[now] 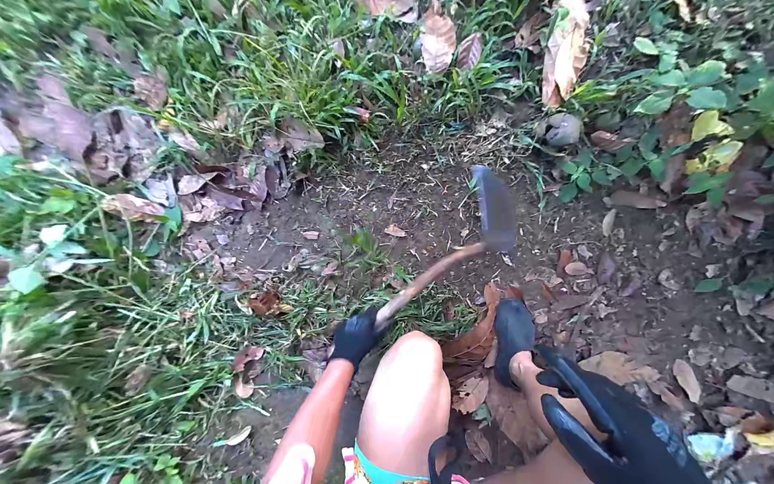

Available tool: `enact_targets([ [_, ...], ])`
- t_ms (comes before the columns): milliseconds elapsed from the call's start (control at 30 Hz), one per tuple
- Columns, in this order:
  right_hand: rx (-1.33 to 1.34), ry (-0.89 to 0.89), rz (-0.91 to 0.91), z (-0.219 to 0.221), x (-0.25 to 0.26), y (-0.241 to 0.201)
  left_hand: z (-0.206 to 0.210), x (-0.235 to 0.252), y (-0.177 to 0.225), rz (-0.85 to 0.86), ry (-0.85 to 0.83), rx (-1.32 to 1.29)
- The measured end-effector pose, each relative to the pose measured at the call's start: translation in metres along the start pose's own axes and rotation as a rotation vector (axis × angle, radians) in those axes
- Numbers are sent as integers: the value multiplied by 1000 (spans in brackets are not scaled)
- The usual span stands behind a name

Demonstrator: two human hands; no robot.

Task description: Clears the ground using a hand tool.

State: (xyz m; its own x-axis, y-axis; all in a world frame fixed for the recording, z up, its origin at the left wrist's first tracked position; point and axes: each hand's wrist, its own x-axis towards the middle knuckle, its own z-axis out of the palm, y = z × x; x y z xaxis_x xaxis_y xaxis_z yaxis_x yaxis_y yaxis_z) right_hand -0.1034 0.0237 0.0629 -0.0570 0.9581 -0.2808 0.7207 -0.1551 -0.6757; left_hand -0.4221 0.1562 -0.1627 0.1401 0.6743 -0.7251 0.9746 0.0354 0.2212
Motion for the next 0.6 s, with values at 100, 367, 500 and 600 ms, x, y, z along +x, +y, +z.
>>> enact_targets([
  [100, 23, -2, 20, 0, -1, 2, 32, 27, -16, -79, 26, -58],
  [367, 236, 218, -43, -13, -15, 20, 82, -51, -93, -404, 58, -227],
  [500, 373, 843, 268, -18, -34, 90, 96, -81, -140, -177, 231, -224],
  [600, 94, 614, 931, 48, -91, 161, 109, -168, -148, -126, 372, -188],
])
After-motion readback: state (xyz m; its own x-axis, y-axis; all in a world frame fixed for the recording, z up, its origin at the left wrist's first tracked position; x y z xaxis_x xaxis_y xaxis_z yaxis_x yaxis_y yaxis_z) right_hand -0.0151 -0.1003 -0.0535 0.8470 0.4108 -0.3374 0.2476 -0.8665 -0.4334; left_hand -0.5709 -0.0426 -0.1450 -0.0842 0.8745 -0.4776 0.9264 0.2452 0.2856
